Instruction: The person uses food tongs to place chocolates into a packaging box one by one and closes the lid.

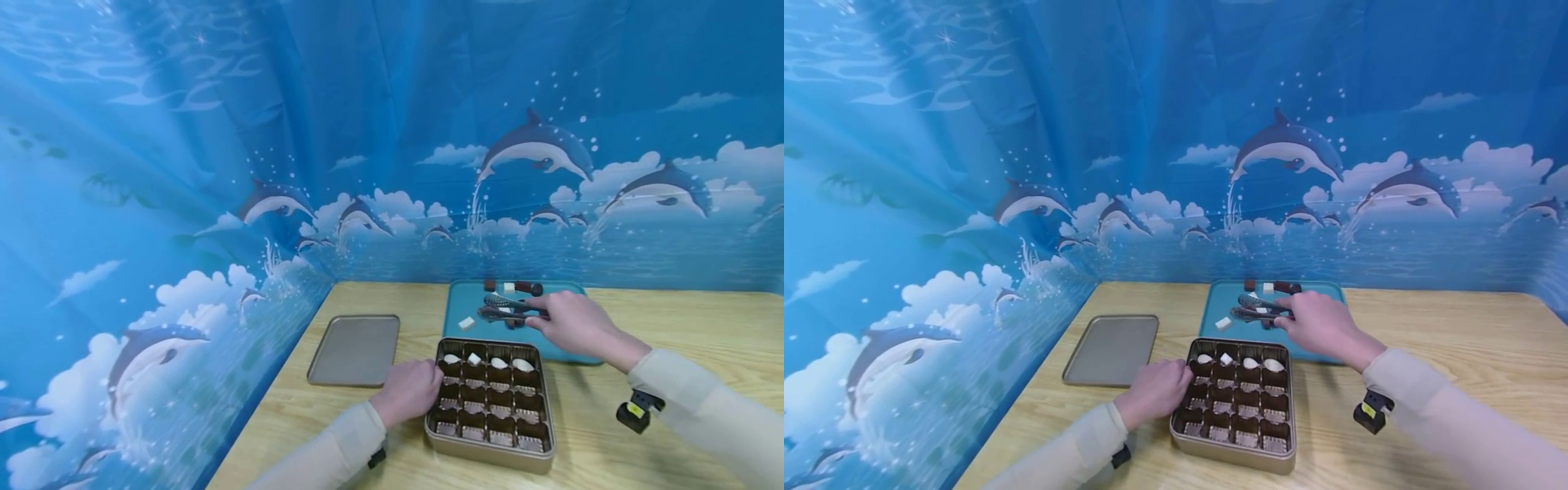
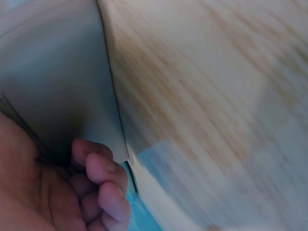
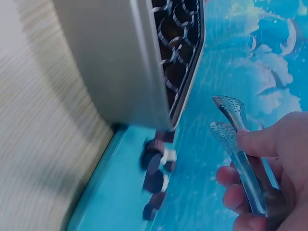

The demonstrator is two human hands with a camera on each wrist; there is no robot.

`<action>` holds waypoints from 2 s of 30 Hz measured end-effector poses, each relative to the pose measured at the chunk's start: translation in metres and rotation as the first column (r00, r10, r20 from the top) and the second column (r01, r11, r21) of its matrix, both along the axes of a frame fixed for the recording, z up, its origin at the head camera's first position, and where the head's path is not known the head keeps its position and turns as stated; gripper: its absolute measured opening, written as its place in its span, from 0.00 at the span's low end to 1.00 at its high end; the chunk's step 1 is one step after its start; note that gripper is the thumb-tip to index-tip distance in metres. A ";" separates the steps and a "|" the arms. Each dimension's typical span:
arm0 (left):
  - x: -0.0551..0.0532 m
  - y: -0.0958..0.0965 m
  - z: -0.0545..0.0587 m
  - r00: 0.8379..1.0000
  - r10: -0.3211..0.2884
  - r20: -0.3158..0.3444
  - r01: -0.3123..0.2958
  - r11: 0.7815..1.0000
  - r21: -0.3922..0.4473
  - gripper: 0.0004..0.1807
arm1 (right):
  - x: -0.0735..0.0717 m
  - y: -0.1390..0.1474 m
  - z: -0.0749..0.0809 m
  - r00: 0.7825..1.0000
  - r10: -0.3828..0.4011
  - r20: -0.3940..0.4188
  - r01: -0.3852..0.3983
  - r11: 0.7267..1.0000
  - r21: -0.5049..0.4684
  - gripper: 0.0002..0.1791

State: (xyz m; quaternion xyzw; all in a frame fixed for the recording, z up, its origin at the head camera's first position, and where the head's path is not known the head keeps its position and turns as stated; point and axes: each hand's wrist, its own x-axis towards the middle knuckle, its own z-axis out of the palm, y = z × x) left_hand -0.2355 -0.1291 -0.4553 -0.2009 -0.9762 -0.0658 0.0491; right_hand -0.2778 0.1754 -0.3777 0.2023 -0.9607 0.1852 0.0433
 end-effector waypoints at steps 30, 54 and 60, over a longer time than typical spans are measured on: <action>0.003 0.001 0.004 1.000 0.015 0.002 -0.015 1.000 0.007 0.24 | -0.016 0.048 -0.034 0.996 -0.071 0.058 0.068 0.996 0.052 0.28; 0.002 0.002 0.001 1.000 0.001 0.011 -0.001 1.000 0.024 0.24 | -0.019 0.046 -0.042 0.998 -0.039 0.058 0.035 0.998 0.061 0.23; 0.002 0.002 0.000 1.000 0.000 0.009 0.000 1.000 0.024 0.24 | -0.016 0.047 -0.044 0.999 -0.035 0.012 0.034 0.999 0.042 0.19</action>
